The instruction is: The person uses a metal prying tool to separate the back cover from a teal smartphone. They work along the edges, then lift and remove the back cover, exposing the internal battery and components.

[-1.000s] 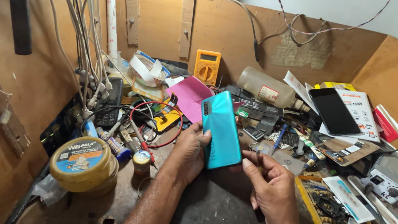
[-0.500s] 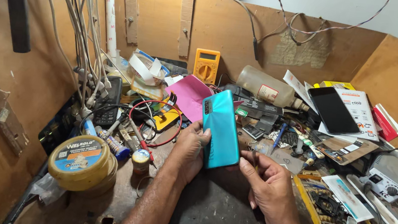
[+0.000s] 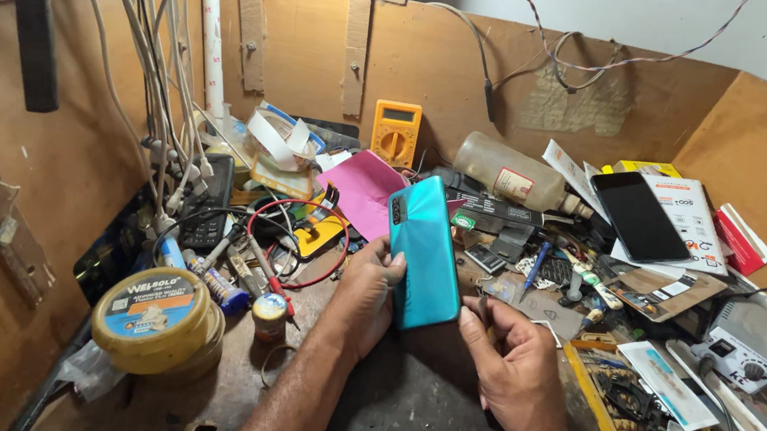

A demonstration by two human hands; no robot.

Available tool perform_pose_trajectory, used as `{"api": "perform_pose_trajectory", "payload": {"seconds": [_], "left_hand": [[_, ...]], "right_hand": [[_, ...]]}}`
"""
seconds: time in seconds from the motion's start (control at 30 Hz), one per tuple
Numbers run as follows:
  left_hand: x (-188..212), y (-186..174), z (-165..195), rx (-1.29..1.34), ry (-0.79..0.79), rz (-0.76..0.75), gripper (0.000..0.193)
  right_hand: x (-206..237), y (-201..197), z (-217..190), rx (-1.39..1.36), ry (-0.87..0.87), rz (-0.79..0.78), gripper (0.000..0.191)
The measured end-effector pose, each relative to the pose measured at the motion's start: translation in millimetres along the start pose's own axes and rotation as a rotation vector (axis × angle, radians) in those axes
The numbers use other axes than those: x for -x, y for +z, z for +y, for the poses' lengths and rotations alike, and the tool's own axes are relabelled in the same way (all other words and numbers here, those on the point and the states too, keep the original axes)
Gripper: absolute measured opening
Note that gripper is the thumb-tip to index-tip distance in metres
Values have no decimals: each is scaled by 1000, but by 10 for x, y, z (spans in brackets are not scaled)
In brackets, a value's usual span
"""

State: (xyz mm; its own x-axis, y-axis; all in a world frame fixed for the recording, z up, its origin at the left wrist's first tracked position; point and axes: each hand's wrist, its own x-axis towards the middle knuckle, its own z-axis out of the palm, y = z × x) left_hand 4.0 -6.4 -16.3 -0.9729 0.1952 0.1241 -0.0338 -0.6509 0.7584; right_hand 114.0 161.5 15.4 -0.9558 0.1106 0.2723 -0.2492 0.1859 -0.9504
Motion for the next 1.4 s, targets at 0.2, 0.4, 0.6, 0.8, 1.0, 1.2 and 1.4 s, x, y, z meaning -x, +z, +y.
{"api": "perform_pose_trajectory", "payload": {"seconds": [0.2, 0.4, 0.6, 0.8, 1.0, 1.2, 1.4], "left_hand": [[230, 278, 194, -53, -3, -76, 45], [377, 412, 327, -410, 155, -33, 48], [383, 415, 351, -224, 77, -47, 37], [395, 421, 359, -417, 132, 13, 46], [388, 444, 406, -425, 139, 27, 53], [379, 427, 425, -522, 137, 49, 60], [296, 383, 344, -375, 104, 79, 80]], "right_hand": [[21, 33, -140, 122, -235, 34, 24], [92, 122, -359, 377, -206, 82, 22], [111, 153, -435, 407, -199, 87, 25], [110, 148, -430, 437, -178, 100, 26], [116, 200, -451, 438, -242, 138, 27], [122, 171, -492, 490, -188, 124, 27], [115, 144, -441, 508, -247, 115, 27]]}}
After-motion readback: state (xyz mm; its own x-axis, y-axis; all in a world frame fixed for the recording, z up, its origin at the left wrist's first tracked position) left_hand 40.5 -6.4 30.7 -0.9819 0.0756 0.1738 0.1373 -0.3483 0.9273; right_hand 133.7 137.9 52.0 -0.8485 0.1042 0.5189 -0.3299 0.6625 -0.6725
